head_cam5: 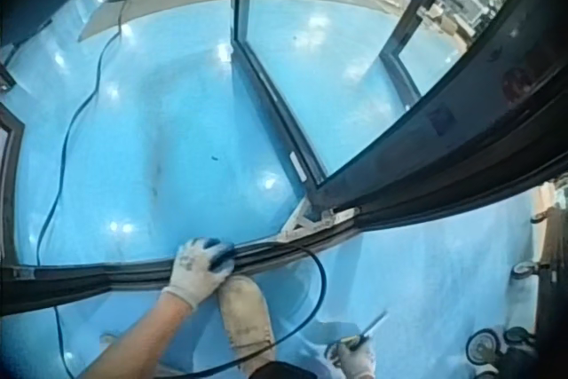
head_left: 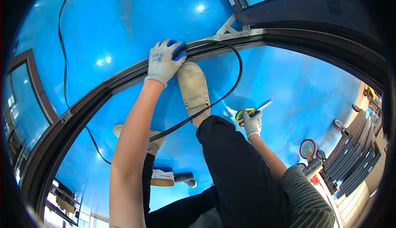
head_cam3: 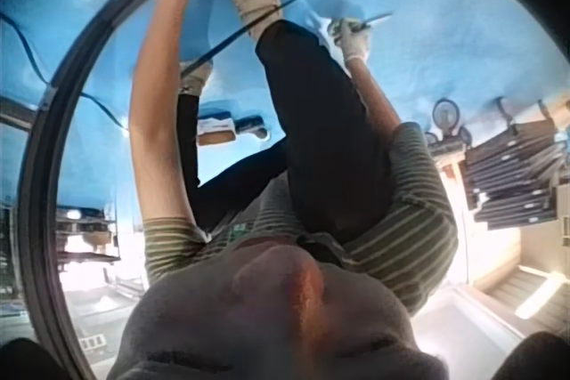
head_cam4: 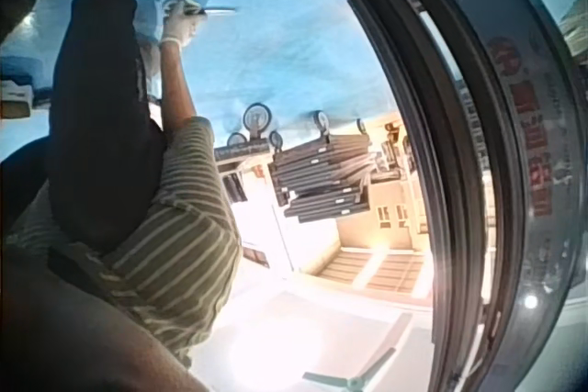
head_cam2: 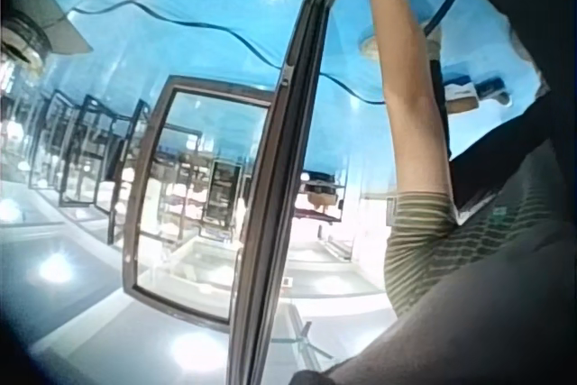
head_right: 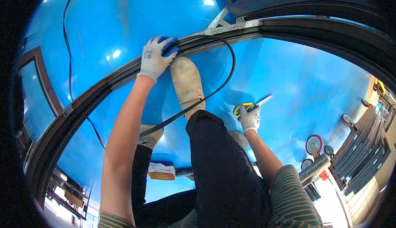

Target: Installing a rubber gasket seal around the inner edge of a metal door or booth frame.

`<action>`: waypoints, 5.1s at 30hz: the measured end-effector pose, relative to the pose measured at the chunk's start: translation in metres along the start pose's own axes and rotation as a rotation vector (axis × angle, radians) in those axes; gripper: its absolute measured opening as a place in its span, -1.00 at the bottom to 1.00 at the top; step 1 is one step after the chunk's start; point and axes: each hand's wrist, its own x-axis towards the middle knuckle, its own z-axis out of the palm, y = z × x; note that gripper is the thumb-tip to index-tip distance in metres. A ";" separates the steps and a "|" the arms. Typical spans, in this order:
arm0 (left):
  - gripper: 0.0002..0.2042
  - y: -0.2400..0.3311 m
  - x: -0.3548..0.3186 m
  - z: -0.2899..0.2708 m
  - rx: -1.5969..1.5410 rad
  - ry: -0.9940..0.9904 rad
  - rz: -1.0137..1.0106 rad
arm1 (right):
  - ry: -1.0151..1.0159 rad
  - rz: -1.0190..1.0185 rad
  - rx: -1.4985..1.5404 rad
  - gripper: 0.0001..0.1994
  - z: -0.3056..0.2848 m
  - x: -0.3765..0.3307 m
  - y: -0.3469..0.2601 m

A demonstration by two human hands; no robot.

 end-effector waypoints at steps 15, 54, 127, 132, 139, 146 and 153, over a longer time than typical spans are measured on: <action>-0.64 0.018 0.025 0.004 0.238 -0.179 -0.065 | 0.113 -0.266 -0.234 -0.38 -0.012 0.019 0.014; -0.81 -0.005 0.016 -0.003 -0.430 -0.079 -0.460 | -0.583 -0.774 0.158 -0.59 0.022 -0.065 -0.209; -0.80 -0.006 0.020 -0.018 -0.649 -0.207 -0.581 | -0.196 -1.150 0.739 -0.46 -0.003 -0.063 -0.188; -0.76 -0.017 0.017 -0.009 -0.532 -0.154 -0.419 | -0.107 -0.994 0.480 -0.42 -0.056 -0.037 -0.129; -0.72 -0.021 0.018 -0.004 -0.281 -0.171 -0.271 | 0.061 -0.629 -0.270 -0.44 -0.041 0.028 -0.019; -0.68 -0.016 0.042 -0.028 -0.157 -0.468 -0.385 | -0.108 -0.523 -0.817 -0.51 -0.048 -0.009 -0.072; -0.65 -0.011 0.046 -0.032 -0.067 -0.523 -0.372 | -0.180 -0.752 -0.486 -0.61 -0.027 -0.030 -0.103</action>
